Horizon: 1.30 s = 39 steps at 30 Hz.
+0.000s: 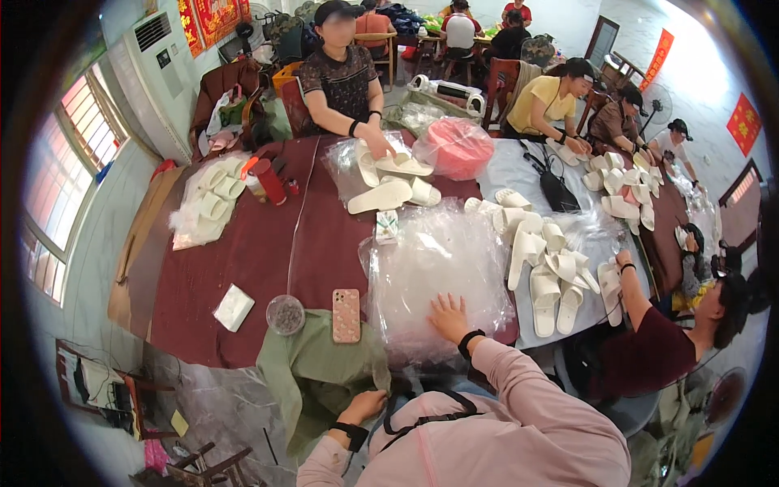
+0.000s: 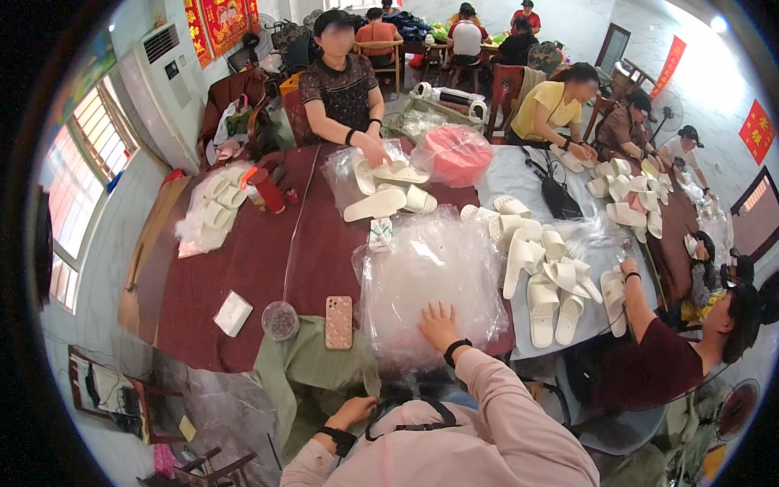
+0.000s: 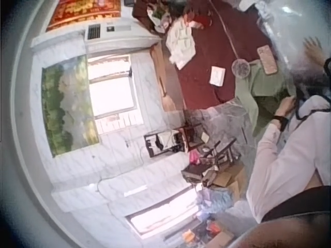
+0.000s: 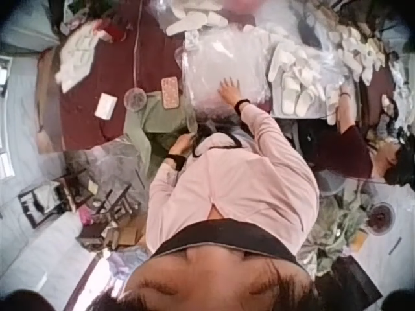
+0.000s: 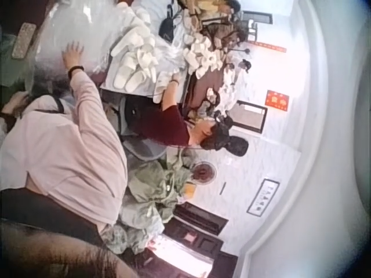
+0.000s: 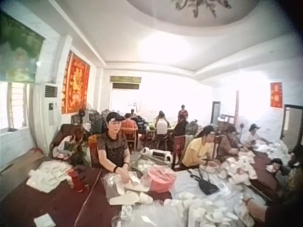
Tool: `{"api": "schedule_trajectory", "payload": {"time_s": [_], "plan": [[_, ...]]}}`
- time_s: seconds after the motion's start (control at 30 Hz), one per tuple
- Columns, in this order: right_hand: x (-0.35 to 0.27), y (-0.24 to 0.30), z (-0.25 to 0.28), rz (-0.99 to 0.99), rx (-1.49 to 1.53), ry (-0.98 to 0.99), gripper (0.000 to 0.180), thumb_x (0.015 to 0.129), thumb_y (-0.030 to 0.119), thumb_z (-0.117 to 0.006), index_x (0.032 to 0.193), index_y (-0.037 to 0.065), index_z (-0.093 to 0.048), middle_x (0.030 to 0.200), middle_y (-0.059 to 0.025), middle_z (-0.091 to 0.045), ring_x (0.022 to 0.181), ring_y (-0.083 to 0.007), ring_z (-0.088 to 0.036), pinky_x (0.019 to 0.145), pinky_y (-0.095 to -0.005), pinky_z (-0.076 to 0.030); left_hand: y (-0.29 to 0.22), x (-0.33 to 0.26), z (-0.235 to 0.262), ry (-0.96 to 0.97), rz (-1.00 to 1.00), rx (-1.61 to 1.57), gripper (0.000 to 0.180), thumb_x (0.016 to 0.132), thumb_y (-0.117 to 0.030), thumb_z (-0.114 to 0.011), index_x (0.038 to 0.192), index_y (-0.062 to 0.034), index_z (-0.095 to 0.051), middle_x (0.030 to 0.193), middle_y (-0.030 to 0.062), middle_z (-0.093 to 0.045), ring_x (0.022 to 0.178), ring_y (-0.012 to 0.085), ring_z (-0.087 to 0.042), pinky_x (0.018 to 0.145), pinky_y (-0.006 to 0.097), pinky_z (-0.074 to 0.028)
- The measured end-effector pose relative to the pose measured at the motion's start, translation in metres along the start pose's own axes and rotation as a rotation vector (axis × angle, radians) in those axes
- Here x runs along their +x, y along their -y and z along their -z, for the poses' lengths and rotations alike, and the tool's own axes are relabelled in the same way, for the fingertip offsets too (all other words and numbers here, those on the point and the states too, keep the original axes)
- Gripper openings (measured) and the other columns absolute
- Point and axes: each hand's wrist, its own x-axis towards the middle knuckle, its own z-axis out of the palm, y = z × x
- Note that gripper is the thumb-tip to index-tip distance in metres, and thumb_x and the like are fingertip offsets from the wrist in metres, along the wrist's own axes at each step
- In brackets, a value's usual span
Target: The recorder is shown manually assembling and packing various shoe components at a large table in a factory or workshop setting.
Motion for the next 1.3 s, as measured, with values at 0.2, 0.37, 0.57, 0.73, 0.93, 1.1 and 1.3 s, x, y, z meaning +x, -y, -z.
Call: {"api": "schedule_trajectory", "payload": {"time_s": [0.2, 0.37, 0.57, 0.73, 0.93, 1.1, 1.3], "plan": [[0.031, -0.030, 0.005, -0.021, 0.044, -0.026, 0.054, 0.090, 0.043, -0.038, 0.132, 0.010, -0.036, 0.140, -0.0109, -0.031, 0.132, -0.0309, -0.021, 0.103, -0.0595, -0.008, -0.035, 0.047, 0.062, -0.191, -0.054, -0.014, 0.026, 0.084, -0.024, -0.050, 0.098, -0.0042, -0.060, 0.094, 0.0188, -0.061, 0.088, 0.0359, -0.057, 0.076, 0.043, -0.045], [0.063, -0.055, 0.019, -0.007, 0.057, -0.049, 0.056, 0.089, 0.043, -0.039, 0.133, 0.008, -0.035, 0.140, -0.0099, -0.032, 0.132, -0.0296, -0.021, 0.104, -0.0582, -0.008, -0.069, 0.126, 0.093, -0.362, -0.179, 0.144, 0.030, 0.082, -0.026, -0.055, 0.107, -0.0107, -0.056, 0.113, 0.0173, -0.053, 0.103, 0.0356, -0.050, 0.085, 0.044, -0.041], [0.070, -0.079, 0.051, 0.137, 0.279, -0.249, 0.047, 0.085, 0.028, -0.051, 0.126, 0.007, -0.042, 0.129, -0.0107, -0.044, 0.125, -0.0270, -0.035, 0.104, -0.0488, -0.022, -0.083, 0.189, 0.078, -0.213, -0.161, 0.486, 0.052, 0.078, -0.029, -0.060, 0.127, -0.0317, -0.044, 0.141, 0.0142, -0.023, 0.125, 0.0443, -0.023, 0.095, 0.061, -0.025], [0.025, -0.138, 0.055, -0.241, 0.684, -0.752, 0.034, 0.075, 0.010, -0.058, 0.107, 0.003, -0.053, 0.105, -0.0167, -0.054, 0.099, -0.0329, -0.050, 0.088, -0.0415, -0.038, -0.088, 0.210, 0.061, -0.220, -0.074, 0.456, 0.053, 0.076, -0.029, -0.062, 0.126, -0.0297, -0.045, 0.140, 0.0203, -0.022, 0.125, 0.0491, -0.021, 0.098, 0.060, -0.023], [-0.018, -0.251, 0.020, -0.959, 0.695, -0.880, 0.044, 0.073, 0.010, -0.060, 0.113, 0.000, -0.046, 0.111, -0.0188, -0.049, 0.106, -0.0362, -0.043, 0.092, -0.0432, -0.033, -0.112, 0.214, 0.067, -0.199, -0.023, 0.434, 0.055, 0.075, -0.028, -0.063, 0.127, -0.0262, -0.044, 0.140, 0.0229, -0.020, 0.125, 0.0492, -0.019, 0.098, 0.061, -0.023], [-0.021, -0.340, 0.013, -1.179, 0.517, -0.982, 0.061, 0.074, 0.017, -0.063, 0.124, -0.005, -0.034, 0.125, -0.0240, -0.040, 0.119, -0.0381, -0.034, 0.100, -0.0433, -0.027, -0.123, 0.219, 0.072, -0.192, 0.036, 0.412, 0.057, 0.074, -0.028, -0.065, 0.127, -0.0265, -0.045, 0.139, 0.0219, -0.022, 0.126, 0.0484, -0.019, 0.098, 0.061, -0.022], [-0.026, -0.391, 0.025, -1.522, 0.733, -0.659, 0.073, 0.070, 0.034, -0.070, 0.128, 0.006, -0.036, 0.126, -0.0248, -0.041, 0.117, -0.0396, -0.039, 0.095, -0.0461, -0.034, -0.108, 0.213, 0.071, -0.157, 0.043, 0.456, 0.063, 0.069, -0.039, -0.069, 0.126, -0.0310, -0.044, 0.138, 0.0210, -0.022, 0.125, 0.0497, -0.020, 0.095, 0.063, -0.026]]}}
